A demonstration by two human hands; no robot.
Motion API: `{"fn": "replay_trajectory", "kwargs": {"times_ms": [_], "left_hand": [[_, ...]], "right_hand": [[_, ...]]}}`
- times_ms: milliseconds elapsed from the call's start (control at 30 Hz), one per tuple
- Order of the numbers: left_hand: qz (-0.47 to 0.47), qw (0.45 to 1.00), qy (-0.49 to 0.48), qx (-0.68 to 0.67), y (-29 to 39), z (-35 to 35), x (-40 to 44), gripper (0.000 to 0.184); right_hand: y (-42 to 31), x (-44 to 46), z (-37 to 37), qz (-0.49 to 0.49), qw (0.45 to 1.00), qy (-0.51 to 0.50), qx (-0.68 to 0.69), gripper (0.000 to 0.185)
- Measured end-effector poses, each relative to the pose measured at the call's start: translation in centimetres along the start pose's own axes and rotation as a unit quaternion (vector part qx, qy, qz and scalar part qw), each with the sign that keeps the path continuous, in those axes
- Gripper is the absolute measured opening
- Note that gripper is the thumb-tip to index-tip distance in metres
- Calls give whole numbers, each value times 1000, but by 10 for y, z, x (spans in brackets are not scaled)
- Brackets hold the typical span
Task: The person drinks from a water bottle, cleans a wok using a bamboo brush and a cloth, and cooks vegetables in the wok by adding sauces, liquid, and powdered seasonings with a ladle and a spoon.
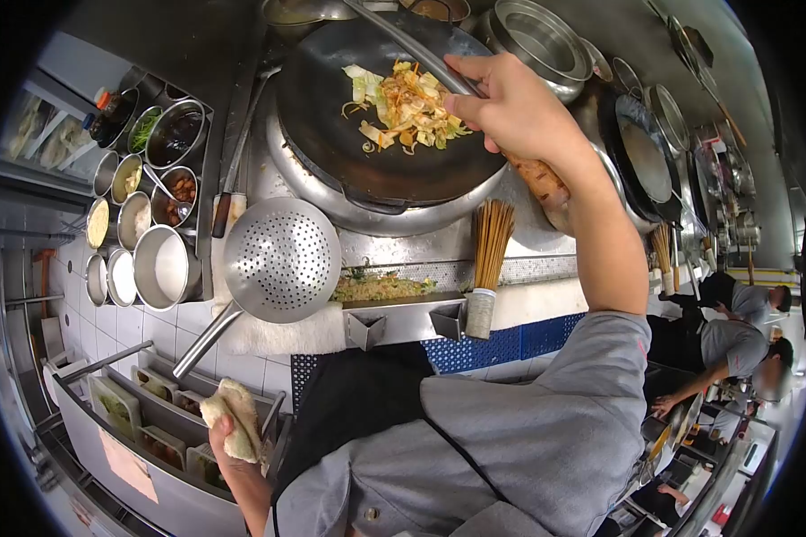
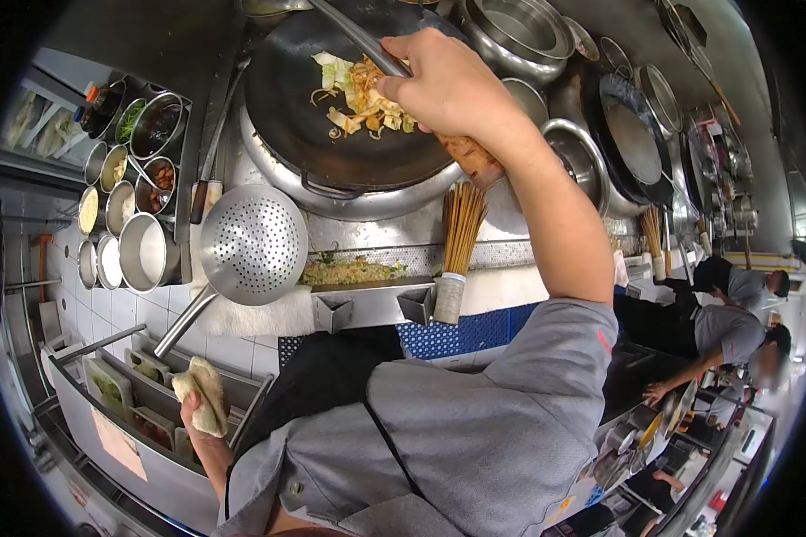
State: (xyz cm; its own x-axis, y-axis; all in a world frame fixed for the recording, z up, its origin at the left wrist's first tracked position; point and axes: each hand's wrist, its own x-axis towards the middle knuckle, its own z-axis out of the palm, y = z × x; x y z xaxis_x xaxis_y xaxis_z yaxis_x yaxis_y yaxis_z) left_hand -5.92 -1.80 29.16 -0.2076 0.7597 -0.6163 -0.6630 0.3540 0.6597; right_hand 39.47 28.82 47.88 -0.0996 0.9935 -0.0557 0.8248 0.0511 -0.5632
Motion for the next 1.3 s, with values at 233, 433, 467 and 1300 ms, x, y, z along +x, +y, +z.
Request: {"fn": "replay_trajectory", "kwargs": {"times_ms": [233,433,467,1300], "left_hand": [[12,996,-43,75,25,6,17,73],[42,997,-37,50,30,13,6,85],[56,998,-13,39,26,7,0,85],[26,997,-66,22,33,-2,33,70]], "right_hand": [[-10,15,9,12,999,28,42,39],[-7,162,71,21,987,28,154,24],[-11,181,78,29,990,30,138,19],[4,146,81,64,302,-138,941,42]]}}
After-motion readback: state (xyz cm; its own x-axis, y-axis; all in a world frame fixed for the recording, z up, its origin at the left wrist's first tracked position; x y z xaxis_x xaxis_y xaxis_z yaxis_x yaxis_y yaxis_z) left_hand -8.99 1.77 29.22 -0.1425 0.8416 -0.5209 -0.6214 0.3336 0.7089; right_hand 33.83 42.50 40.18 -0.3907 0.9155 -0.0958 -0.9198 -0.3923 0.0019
